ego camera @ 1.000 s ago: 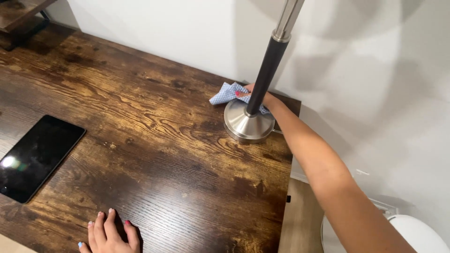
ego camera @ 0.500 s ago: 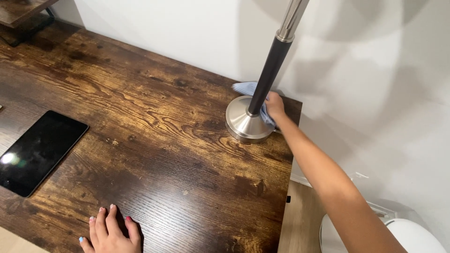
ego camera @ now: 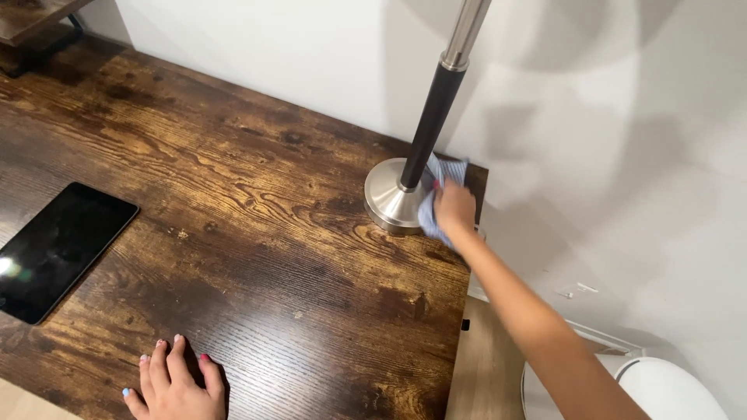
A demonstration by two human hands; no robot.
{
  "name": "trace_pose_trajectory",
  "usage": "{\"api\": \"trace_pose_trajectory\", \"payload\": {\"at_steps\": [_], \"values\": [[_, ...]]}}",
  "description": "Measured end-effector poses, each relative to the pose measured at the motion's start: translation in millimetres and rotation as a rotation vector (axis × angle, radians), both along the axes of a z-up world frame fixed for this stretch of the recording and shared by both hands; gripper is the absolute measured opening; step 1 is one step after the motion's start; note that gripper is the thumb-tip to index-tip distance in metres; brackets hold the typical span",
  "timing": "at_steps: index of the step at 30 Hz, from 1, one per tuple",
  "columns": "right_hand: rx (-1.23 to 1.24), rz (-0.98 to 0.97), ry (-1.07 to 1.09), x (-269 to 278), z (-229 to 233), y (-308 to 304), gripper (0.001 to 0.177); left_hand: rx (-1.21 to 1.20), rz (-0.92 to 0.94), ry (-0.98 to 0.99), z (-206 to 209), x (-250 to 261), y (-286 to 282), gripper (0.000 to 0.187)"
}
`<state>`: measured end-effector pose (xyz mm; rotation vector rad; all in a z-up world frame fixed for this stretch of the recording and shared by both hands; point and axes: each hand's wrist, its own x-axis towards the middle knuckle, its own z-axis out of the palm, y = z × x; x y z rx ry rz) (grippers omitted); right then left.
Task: Moving items from a chair to a desk, wiping down a lamp base, and positioning the office chair at the desk.
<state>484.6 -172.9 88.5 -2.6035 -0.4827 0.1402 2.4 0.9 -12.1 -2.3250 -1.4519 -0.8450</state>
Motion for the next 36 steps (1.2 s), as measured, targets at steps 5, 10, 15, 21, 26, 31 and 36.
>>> {"api": "trace_pose_trajectory", "payload": {"at_steps": [5,10,15,21,26,31,36], "values": [[0.012,0.176,-0.131,-73,0,-30,0.058,-0.001,0.003,0.017,4,-1,-1,0.045],[-0.121,0.691,-0.365,-85,-22,-41,0.057,0.039,-0.004,0.018,15,3,-4,0.043],[-0.411,0.998,-0.766,-52,-33,0,0.073,0.046,-0.014,-0.001,15,4,-4,0.045],[-0.64,0.789,-0.911,-42,-60,108,0.059,0.047,0.005,0.0,15,5,-3,0.047],[-0.978,0.444,-0.447,-9,-48,193,0.058,0.026,0.008,-0.046,16,8,0,0.047],[-1.069,0.18,0.128,11,28,194,0.071,-0.019,0.034,-0.008,19,9,-1,0.047],[-1.038,0.116,0.028,-3,25,194,0.055,-0.065,0.052,0.032,25,8,-3,0.045]]}}
